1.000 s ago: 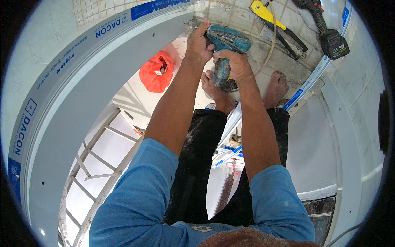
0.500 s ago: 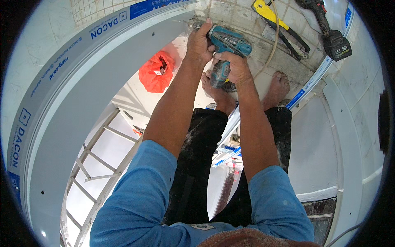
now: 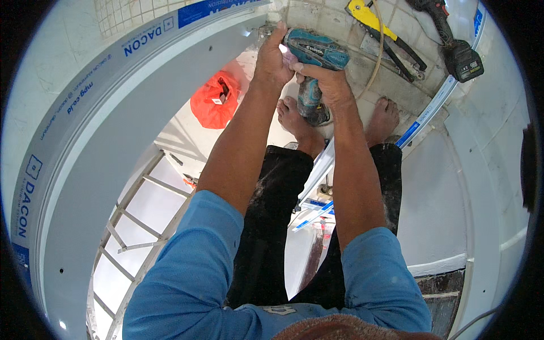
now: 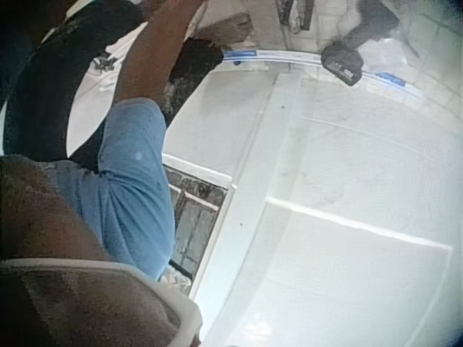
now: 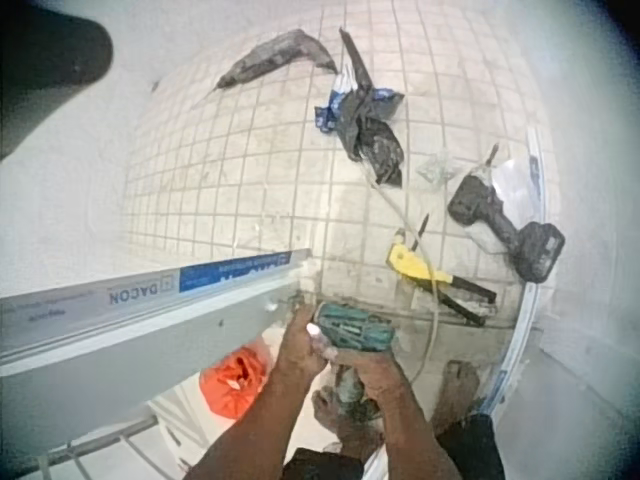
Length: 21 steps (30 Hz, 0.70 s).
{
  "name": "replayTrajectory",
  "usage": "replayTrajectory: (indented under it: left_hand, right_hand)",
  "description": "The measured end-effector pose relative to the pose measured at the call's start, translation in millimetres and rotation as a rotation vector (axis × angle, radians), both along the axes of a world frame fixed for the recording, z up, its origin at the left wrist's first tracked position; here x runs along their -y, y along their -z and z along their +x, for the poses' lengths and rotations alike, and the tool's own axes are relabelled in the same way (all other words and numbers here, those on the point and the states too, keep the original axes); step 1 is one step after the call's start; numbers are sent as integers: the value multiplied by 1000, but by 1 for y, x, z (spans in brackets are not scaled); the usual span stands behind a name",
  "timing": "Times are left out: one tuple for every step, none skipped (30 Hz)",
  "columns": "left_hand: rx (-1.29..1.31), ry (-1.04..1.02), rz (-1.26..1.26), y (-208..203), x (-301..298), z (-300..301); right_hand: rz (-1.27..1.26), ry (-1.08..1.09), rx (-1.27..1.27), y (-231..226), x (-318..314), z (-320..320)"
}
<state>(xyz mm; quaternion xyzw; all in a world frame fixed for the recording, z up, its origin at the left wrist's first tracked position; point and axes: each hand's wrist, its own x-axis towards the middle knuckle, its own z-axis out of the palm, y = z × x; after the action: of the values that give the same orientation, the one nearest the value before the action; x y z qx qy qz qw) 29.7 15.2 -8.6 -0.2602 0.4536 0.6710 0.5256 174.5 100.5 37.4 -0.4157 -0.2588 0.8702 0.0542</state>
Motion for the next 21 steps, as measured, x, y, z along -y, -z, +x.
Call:
replayTrajectory:
  left_hand:
    - [-17, -32, -33, -4, -6, 7]
    - [-33, -65, -66, -8, -12, 12]
    - [-42, -64, -52, -11, -19, 13]
    - [-54, -68, -44, -12, -20, 14]
    - [-65, -72, -36, -13, -22, 15]
    - [-57, -89, -26, -13, -24, 14]
    - [-50, -108, -18, -11, -24, 14]
    - [-43, -126, -10, -9, -25, 13]
    - [-63, -117, -37, -7, -25, 13]
    - [-82, -105, -64, -5, -26, 13]
    - [-102, -92, -91, -3, -27, 13]
    - [-107, -100, -108, -3, -27, 14]
    - [-111, -105, -124, -4, -29, 15]
    - [-115, -110, -140, -6, -31, 15]
    - [-119, -114, -140, -7, -34, 14]
    - [-122, -119, -142, -8, -37, 13]
    - [-125, -124, -145, -10, -38, 13]
    - [-114, -118, -155, -12, -39, 13]
    - [-107, -111, -162, -14, -39, 11]
    - [-99, -104, -169, -15, -39, 9]
    - [-108, -75, -210, -16, -39, 8]
  right_hand:
    - [-14, 61, -44, 3, 0, -2]
    - [-45, 58, -37, 6, -2, 0]
    - [-77, 55, -29, 9, -5, 2]
    - [-115, 47, -24, 9, -5, 1]
    - [-154, 66, -32, 9, -6, 0]
    - [-194, 86, -38, 10, -6, -1]
    - [-235, 103, -45, 9, -8, -3]
    - [-286, 122, -40, 7, -9, -4]
    - [-337, 141, -34, 5, -10, -4]
    - [-387, 164, -29, 3, -11, -6]
    - [-401, 169, -35, 5, -11, -6]
    - [-415, 174, -41, 7, -10, -5]
    - [-427, 182, -47, 8, -11, -5]
    - [-436, 181, -42, 9, -13, -7]
    - [-445, 180, -36, 11, -15, -8]
    - [-455, 177, -29, 9, -18, -8]
    - [-453, 165, -15, 7, -21, -10]
    - [-450, 153, -1, 5, -24, -12]
    - [-445, 141, 9, 2, -27, -16]
    - [-434, 136, 24, -4, -28, -18]
    - [-424, 132, 39, -12, -28, -18]
